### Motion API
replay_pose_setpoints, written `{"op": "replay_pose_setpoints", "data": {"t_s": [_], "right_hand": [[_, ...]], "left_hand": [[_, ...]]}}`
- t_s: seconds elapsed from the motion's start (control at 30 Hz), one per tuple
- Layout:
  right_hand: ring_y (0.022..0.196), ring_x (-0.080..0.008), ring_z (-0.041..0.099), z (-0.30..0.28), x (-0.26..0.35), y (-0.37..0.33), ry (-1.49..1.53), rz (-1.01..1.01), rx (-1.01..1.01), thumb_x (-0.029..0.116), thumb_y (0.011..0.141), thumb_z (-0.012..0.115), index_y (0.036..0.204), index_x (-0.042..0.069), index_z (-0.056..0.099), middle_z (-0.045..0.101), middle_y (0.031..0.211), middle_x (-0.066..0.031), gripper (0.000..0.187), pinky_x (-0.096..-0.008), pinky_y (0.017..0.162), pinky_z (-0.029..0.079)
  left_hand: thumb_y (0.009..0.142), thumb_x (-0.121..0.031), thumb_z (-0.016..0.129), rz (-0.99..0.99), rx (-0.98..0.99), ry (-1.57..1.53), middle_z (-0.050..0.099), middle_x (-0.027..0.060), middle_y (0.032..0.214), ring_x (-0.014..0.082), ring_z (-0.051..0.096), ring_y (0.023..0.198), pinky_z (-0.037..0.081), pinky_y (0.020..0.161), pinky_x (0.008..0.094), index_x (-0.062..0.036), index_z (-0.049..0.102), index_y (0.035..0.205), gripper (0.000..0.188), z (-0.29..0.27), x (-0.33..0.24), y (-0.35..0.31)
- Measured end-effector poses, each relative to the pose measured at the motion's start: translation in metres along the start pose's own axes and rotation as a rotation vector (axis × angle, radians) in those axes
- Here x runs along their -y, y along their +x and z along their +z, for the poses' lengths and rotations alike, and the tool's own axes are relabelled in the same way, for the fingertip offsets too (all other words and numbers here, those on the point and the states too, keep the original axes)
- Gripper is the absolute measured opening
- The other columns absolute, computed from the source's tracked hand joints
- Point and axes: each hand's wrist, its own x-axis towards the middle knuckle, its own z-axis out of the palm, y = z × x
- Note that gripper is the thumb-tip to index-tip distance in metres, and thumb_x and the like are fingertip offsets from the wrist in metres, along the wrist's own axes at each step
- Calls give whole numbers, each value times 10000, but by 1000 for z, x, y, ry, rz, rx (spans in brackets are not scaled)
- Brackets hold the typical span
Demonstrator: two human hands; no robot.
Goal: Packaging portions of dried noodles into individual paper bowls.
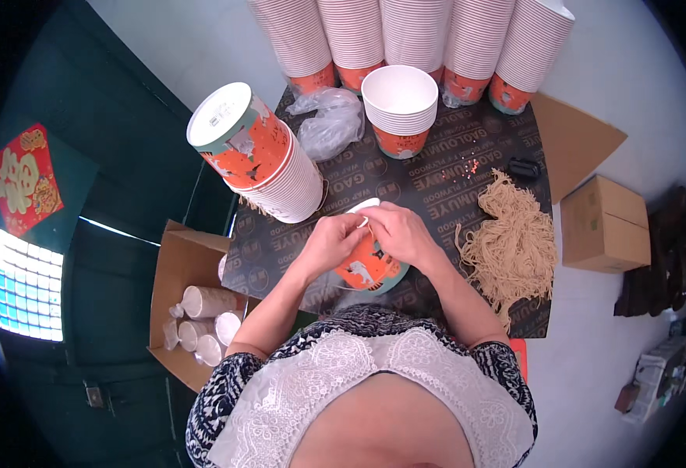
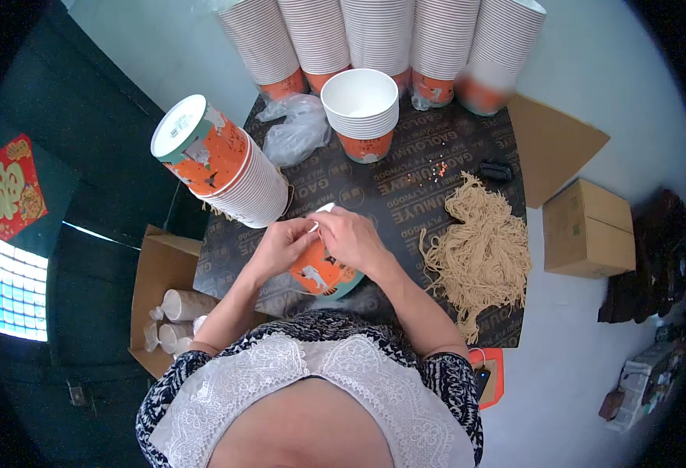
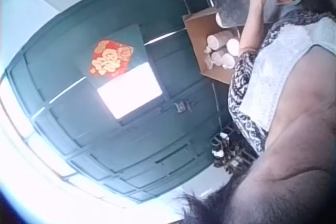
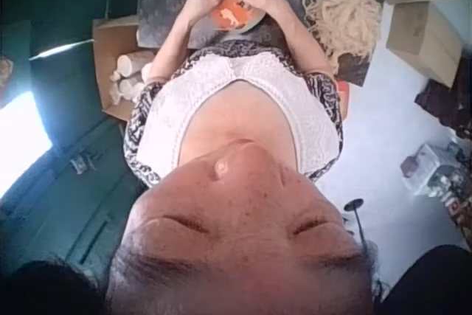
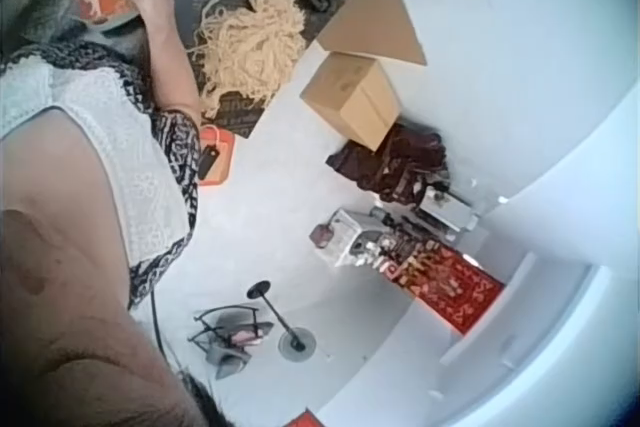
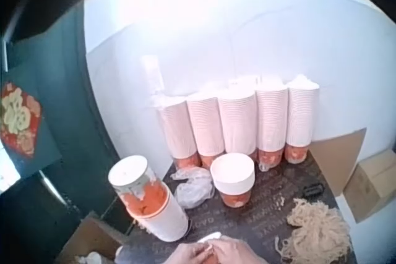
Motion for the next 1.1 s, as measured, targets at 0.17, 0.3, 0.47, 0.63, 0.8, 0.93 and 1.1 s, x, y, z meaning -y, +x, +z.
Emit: {"op": "replay_pose_setpoints", "data": {"t_s": [0.17, 0.3, 0.47, 0.63, 0.8, 0.93, 1.1], "right_hand": [[869, -356, 621, -4, -34, -5, -13, 76, 83, 109, 882, 505, 971, 27, 625, 631, 926, -173, 171, -423, 765, 493], [856, -338, 634, -10, -43, -4, 116, 144, 47, 105, 876, 505, 940, 13, 640, 647, 903, -182, 176, -402, 760, 498], [731, -220, 661, -15, -31, -3, 267, 322, 26, 53, 872, 506, 964, -13, 652, 667, 841, -140, 185, -328, 681, 514], [559, -5, 434, -29, -5, -4, 671, 292, -34, 0, 914, 474, 1058, -18, 633, 646, 835, -10, 214, -168, 494, 362], [539, 17, 369, -38, 9, -8, 786, 257, -27, 2, 921, 476, 1117, -12, 607, 658, 883, -24, 237, -148, 467, 294], [555, 12, 385, -39, 10, -11, 971, 230, -12, -1, 918, 470, 1103, -14, 610, 672, 917, -40, 232, -150, 486, 320], [509, 8, 347, -35, 7, -13, 1147, 183, 42, 14, 932, 467, 1132, -18, 582, 672, 971, -86, 234, -154, 457, 286]], "left_hand": [[876, -85, 573, -49, 138, 22, 658, 132, 776, 134, 616, 681, 502, 649, 306, 31, 636, 1011, 189, -18, 1, -5], [913, -45, 514, -80, 191, -189, 622, 32, 767, 98, 556, 671, 475, 623, 262, 50, 625, 1021, 182, -28, 26, -14], [927, -44, 504, -113, 179, -253, 606, 17, 783, 84, 538, 663, 465, 610, 245, 49, 616, 1033, 180, -22, 21, -12], [929, -38, 499, -153, 141, -249, 576, -3, 764, 57, 516, 637, 447, 588, 224, 25, 595, 1090, 198, -21, 13, -8], [910, 16, 453, -132, 131, -392, 598, -5, 833, 38, 522, 649, 425, 578, 205, -8, 462, 1259, 350, -19, 8, -4], [842, 74, 420, -108, 153, -547, 634, 18, 902, 45, 538, 678, 428, 600, 203, -9, 417, 1294, 460, -16, 7, -2], [753, 111, 393, -139, 198, -686, 648, 92, 1025, 87, 610, 817, 467, 686, 212, 2, 401, 1296, 554, -12, 10, 1]]}}
